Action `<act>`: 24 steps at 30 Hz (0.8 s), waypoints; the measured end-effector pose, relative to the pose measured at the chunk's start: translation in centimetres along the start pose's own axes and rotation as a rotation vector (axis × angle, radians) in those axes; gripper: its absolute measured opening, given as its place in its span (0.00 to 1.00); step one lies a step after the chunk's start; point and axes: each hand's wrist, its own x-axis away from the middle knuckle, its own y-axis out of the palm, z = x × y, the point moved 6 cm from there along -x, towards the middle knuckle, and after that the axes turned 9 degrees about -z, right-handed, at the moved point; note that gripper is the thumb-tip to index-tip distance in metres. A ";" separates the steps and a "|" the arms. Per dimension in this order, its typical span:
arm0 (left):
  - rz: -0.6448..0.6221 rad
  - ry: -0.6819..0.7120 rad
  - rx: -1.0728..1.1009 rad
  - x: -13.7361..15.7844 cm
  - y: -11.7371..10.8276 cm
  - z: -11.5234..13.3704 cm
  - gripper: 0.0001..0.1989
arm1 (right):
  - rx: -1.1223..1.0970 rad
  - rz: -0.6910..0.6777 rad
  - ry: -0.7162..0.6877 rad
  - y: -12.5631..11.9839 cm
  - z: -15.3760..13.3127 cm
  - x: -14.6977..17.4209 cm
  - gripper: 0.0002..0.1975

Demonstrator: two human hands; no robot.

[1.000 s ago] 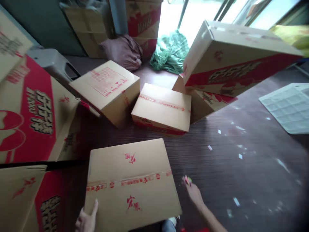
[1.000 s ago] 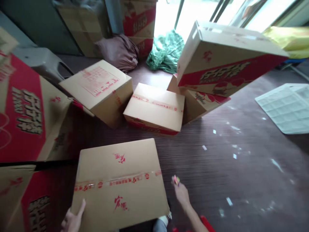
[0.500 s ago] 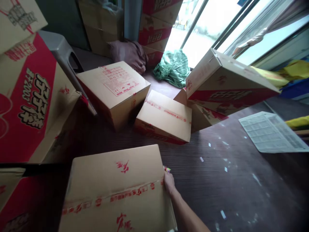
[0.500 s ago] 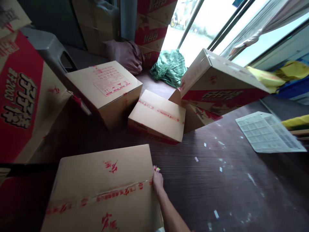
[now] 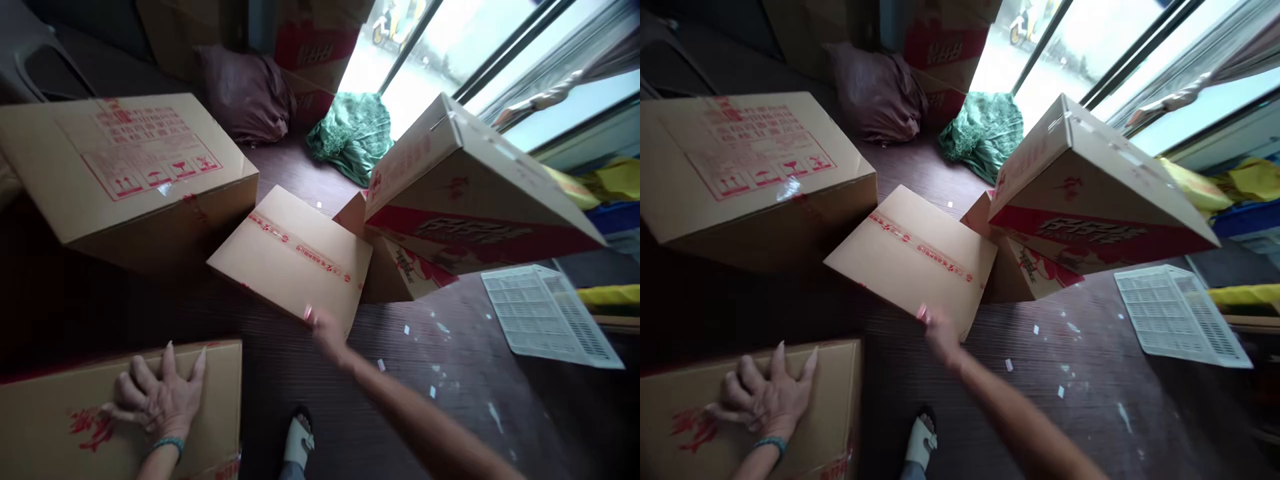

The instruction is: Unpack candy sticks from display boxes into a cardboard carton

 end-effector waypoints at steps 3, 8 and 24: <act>0.004 0.007 -0.036 0.1 0.3 -0.1 0.39 | 0.195 0.106 -0.033 -11.7 -0.6 -11.1 0.19; 0.045 0.029 -0.129 0.0 0.9 -0.9 0.36 | 0.488 0.172 0.151 -19.8 0.5 -24.2 0.16; 0.113 0.083 -0.112 -0.5 1.4 -1.7 0.36 | 0.384 0.485 0.466 -10.3 13.0 -10.3 0.15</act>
